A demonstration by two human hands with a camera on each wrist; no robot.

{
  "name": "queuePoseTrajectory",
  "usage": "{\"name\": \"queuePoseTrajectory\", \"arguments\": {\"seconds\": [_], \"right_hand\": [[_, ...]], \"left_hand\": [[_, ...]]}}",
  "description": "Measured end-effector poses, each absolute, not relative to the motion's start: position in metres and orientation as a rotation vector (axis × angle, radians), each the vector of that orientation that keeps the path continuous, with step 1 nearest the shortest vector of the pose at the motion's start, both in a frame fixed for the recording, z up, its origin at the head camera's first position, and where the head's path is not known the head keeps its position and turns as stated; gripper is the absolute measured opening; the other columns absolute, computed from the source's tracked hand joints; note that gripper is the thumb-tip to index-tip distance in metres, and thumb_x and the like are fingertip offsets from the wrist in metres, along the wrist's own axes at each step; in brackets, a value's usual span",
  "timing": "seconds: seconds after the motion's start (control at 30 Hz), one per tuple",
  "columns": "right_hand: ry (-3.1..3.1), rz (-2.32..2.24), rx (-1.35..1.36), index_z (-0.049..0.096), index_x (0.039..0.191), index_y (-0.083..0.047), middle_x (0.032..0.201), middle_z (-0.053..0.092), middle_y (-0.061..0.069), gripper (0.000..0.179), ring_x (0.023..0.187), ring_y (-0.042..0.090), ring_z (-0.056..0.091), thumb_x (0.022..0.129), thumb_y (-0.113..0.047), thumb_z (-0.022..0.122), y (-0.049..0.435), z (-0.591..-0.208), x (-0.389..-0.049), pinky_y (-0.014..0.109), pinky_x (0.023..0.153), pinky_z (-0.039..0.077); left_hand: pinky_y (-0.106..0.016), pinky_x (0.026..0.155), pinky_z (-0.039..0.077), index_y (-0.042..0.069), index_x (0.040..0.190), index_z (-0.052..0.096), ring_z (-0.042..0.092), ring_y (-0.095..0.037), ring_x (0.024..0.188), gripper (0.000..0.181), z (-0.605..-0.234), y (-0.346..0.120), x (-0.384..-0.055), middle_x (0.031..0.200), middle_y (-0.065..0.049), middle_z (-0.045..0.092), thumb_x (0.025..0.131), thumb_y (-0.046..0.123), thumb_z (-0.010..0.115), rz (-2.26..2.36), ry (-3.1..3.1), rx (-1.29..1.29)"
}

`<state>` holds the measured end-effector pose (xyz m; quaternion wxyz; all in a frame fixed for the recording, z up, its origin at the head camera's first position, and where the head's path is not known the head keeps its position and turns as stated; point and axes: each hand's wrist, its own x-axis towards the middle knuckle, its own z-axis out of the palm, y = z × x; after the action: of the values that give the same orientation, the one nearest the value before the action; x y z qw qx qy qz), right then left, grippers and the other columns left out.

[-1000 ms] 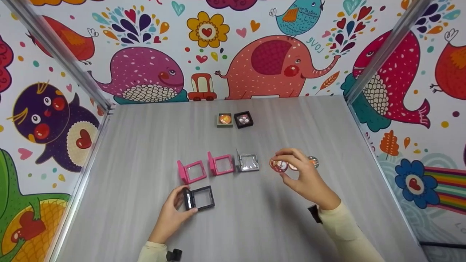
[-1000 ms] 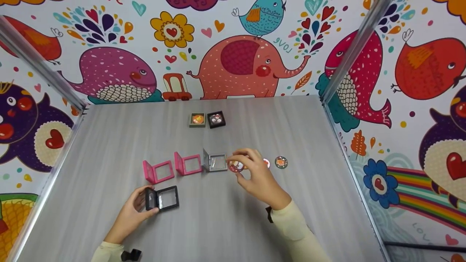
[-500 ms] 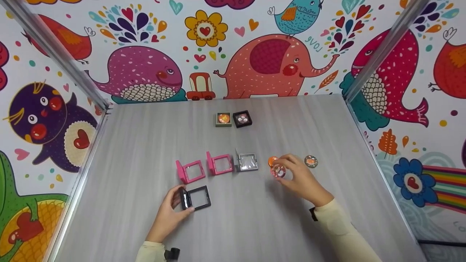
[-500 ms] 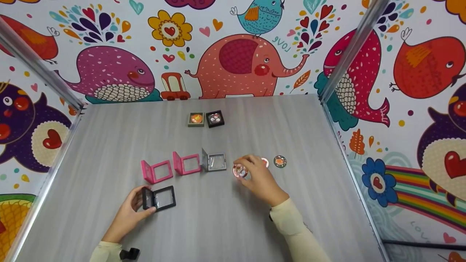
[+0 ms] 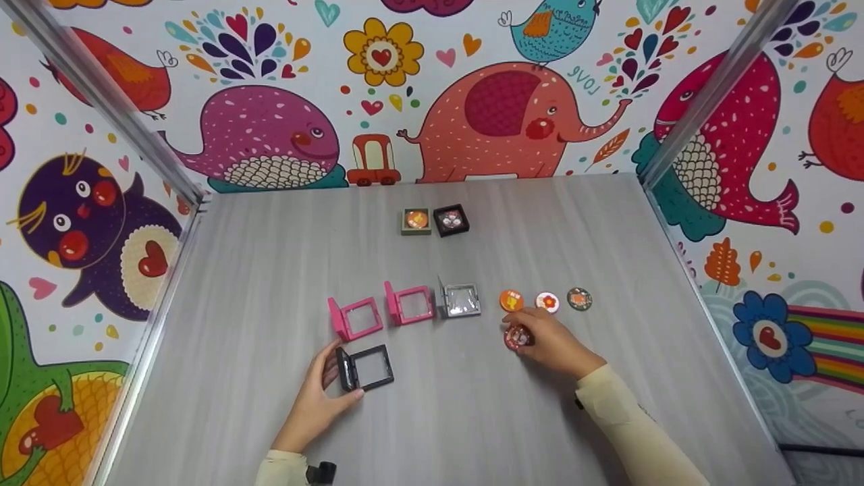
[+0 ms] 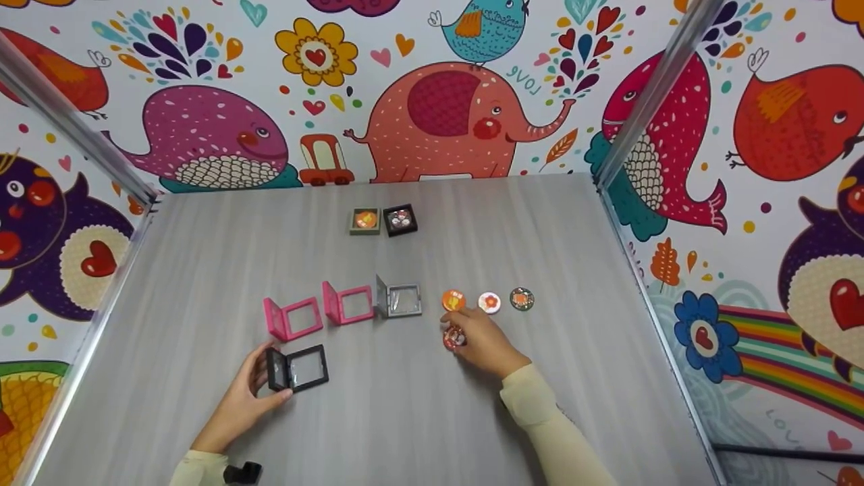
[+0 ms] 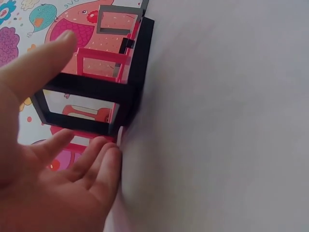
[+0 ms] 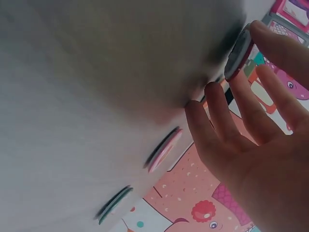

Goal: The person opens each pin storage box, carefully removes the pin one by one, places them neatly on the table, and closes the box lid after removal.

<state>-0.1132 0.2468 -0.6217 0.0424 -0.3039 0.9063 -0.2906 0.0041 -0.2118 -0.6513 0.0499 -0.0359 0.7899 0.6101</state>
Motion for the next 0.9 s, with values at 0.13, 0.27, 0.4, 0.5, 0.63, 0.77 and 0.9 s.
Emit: {"name": "queuePoseTrajectory", "arguments": {"seconds": [0.13,0.27,0.4,0.5,0.63,0.77,0.9], "right_hand": [[2.785,-0.819,-0.988,0.072,0.125,-0.003,0.128,0.067,0.019,0.056,0.121,0.041,0.063,0.075,0.010,0.093,0.243,-0.622,-0.114,0.060,0.104,0.053],[2.772,-0.797,-0.998,0.074,0.127,-0.003,0.129,0.065,0.018,0.050,0.120,0.039,0.064,0.081,0.004,0.092,0.242,-0.608,-0.123,0.058,0.101,0.055],[2.742,-0.912,-0.974,0.072,0.131,-0.002,0.127,0.065,0.015,0.048,0.116,0.039,0.064,0.086,0.004,0.086,0.237,-0.585,-0.152,0.055,0.099,0.057],[2.694,-1.031,-0.980,0.070,0.134,-0.002,0.130,0.062,0.014,0.047,0.117,0.042,0.063,0.089,0.005,0.083,0.224,-0.569,-0.188,0.054,0.098,0.058],[2.719,-1.067,-1.017,0.068,0.135,0.001,0.136,0.059,0.019,0.046,0.123,0.043,0.060,0.091,0.007,0.081,0.202,-0.566,-0.239,0.056,0.099,0.057],[2.785,-0.955,-0.966,0.064,0.141,0.003,0.147,0.054,0.025,0.054,0.137,0.044,0.051,0.090,0.008,0.081,0.182,-0.579,-0.284,0.058,0.112,0.048],[2.799,-0.825,-0.857,0.056,0.151,0.002,0.160,0.045,0.028,0.069,0.148,0.046,0.042,0.087,0.010,0.079,0.165,-0.594,-0.320,0.058,0.124,0.033]], "left_hand": [[-0.045,0.125,0.033,0.008,0.169,0.032,0.038,-0.039,0.152,0.108,-0.651,-0.215,0.007,0.166,-0.022,0.036,0.082,0.006,0.096,1.844,2.400,-0.102],[-0.046,0.125,0.033,0.008,0.169,0.031,0.037,-0.041,0.152,0.109,-0.651,-0.216,0.008,0.168,-0.023,0.034,0.082,0.006,0.096,1.830,2.390,-0.083],[-0.045,0.125,0.034,0.011,0.170,0.030,0.038,-0.040,0.152,0.112,-0.651,-0.216,0.007,0.168,-0.022,0.034,0.081,0.006,0.096,1.831,2.371,-0.091],[-0.042,0.125,0.034,0.012,0.171,0.029,0.037,-0.039,0.153,0.113,-0.651,-0.217,0.006,0.169,-0.021,0.033,0.080,0.005,0.097,1.843,2.363,-0.112],[-0.041,0.125,0.033,0.011,0.171,0.028,0.035,-0.040,0.154,0.114,-0.653,-0.216,0.006,0.169,-0.021,0.032,0.080,0.004,0.096,1.850,2.365,-0.100],[-0.041,0.125,0.033,0.012,0.171,0.028,0.035,-0.038,0.155,0.115,-0.654,-0.214,0.007,0.169,-0.019,0.033,0.079,0.004,0.097,1.836,2.381,-0.089],[-0.043,0.125,0.033,0.012,0.171,0.029,0.035,-0.039,0.154,0.115,-0.655,-0.210,0.008,0.168,-0.018,0.034,0.079,0.005,0.098,1.849,2.394,-0.075]]}}
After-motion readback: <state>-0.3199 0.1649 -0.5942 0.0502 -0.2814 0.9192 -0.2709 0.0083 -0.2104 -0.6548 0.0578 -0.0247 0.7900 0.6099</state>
